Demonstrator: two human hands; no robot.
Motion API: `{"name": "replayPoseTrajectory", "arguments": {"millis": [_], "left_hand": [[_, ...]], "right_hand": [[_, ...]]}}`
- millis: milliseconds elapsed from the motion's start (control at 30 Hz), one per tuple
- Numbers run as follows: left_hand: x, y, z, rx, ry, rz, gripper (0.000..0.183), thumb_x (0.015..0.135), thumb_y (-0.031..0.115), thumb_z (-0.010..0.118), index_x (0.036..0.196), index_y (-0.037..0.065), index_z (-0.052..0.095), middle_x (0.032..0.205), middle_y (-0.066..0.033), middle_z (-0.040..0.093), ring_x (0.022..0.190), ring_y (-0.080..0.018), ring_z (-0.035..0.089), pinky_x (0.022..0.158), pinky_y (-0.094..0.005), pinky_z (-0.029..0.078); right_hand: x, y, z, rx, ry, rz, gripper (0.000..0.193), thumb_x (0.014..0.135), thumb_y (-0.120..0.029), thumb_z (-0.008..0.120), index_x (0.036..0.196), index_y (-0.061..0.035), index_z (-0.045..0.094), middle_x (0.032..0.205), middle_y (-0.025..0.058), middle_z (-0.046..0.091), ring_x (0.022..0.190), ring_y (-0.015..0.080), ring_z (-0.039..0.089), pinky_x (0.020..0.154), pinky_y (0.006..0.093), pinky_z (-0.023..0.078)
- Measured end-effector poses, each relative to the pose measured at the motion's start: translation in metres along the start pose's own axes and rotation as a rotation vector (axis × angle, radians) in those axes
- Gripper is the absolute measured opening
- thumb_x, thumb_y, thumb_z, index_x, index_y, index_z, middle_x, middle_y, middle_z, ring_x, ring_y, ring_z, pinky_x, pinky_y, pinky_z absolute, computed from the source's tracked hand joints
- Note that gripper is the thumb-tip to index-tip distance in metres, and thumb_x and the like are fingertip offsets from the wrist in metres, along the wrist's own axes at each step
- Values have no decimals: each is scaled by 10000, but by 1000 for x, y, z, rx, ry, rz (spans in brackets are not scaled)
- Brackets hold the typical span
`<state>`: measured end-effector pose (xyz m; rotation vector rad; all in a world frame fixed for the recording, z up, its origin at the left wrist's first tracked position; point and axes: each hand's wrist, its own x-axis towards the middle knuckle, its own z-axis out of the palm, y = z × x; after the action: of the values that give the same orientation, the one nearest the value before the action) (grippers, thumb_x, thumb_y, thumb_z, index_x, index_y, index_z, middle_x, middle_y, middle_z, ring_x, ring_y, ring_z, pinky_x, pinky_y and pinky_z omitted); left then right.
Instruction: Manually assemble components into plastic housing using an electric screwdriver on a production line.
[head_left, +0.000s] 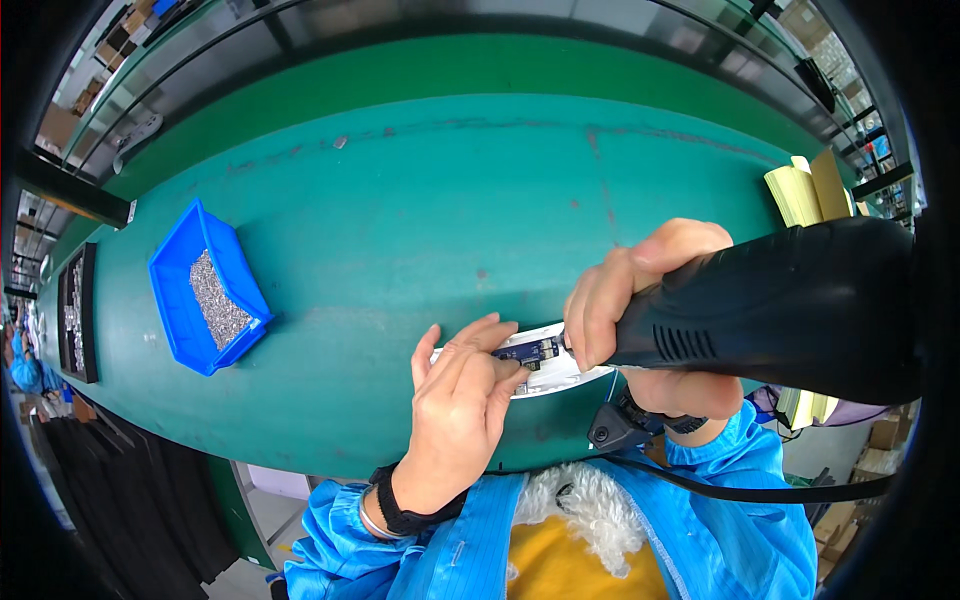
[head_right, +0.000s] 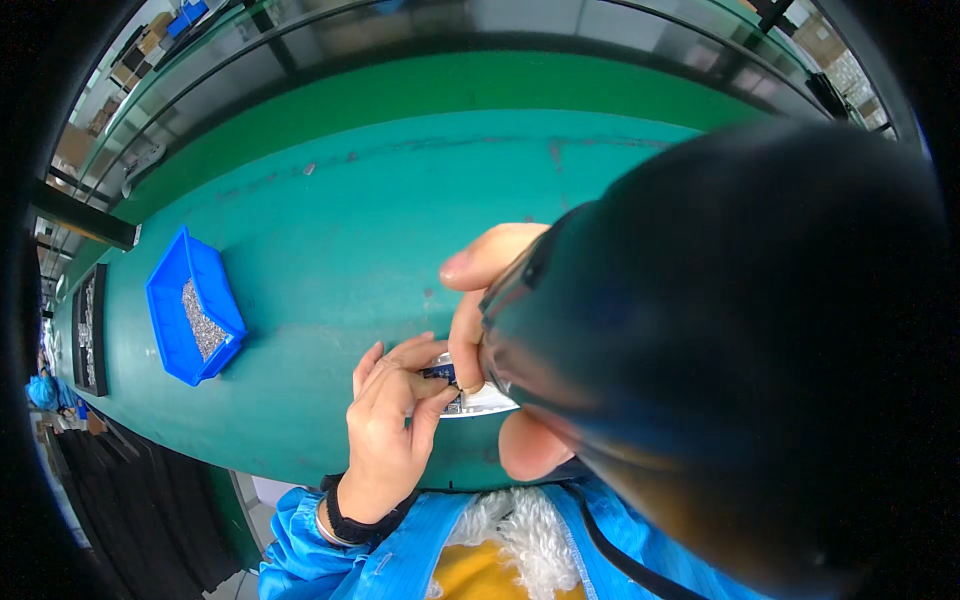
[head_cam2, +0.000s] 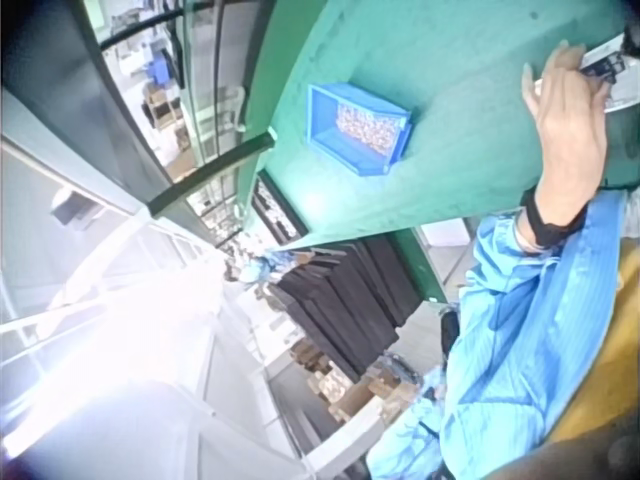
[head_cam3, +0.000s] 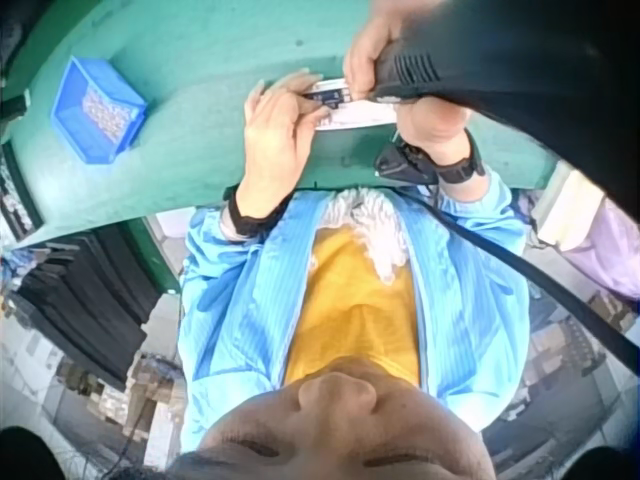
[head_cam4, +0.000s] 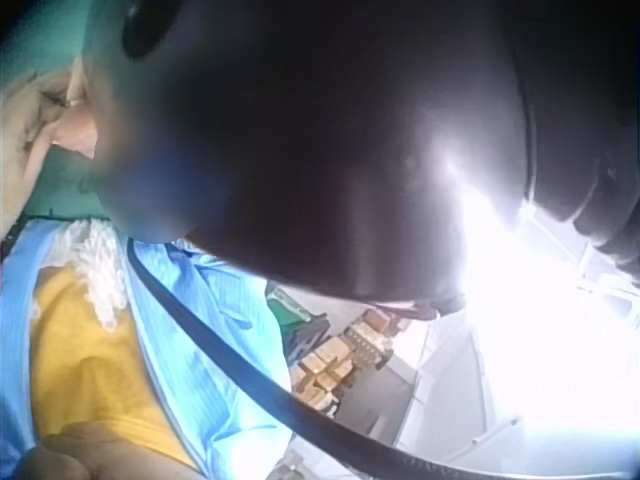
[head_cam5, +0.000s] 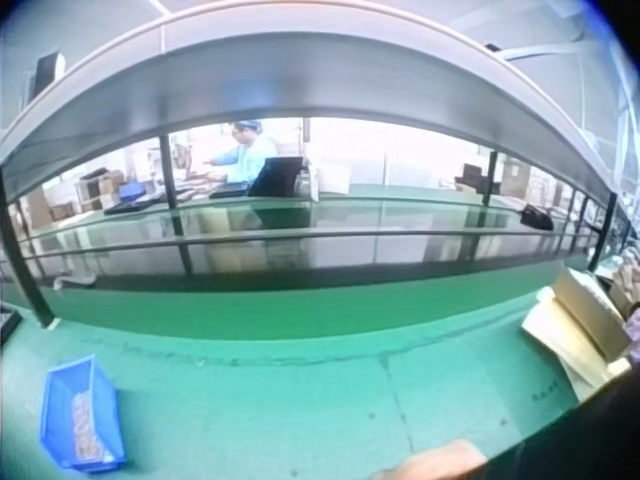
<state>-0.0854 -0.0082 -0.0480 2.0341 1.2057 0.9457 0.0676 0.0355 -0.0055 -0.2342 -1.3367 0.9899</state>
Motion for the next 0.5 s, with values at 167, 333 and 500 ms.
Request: {"name": "replayPoseTrajectory", "arguments": {"millis": [167, 333, 500], "left_hand": [[-1, -1, -1, 12, 0, -6, 63, 747, 78, 612, 740, 48, 557, 1003, -89, 606, 1016, -252, 562, 936, -472, 284], [1, 0, 0, -4, 6, 4, 64, 743, 71, 615, 740, 45, 557, 1000, -90, 606, 1016, -251, 562, 935, -471, 287], [0, -1, 0, -5, 10, 8, 67, 742, 69, 618, 744, 42, 556, 1000, -90, 606, 1017, -252, 561, 934, -472, 288]], "right_hand": [[1, -2, -4, -36, -112, 53, 736, 684, -619, 587, 1075, -41, 354, 627, 93, 516, 504, 170, 505, 485, 270, 424], [-2, -9, 18, -21, 188, 99, 723, 686, -614, 592, 1064, -43, 359, 631, 95, 514, 525, 171, 502, 499, 273, 421], [-4, -11, 14, -29, 169, 92, 719, 684, -620, 589, 1050, -45, 358, 625, 94, 512, 522, 172, 500, 500, 274, 421]]}}
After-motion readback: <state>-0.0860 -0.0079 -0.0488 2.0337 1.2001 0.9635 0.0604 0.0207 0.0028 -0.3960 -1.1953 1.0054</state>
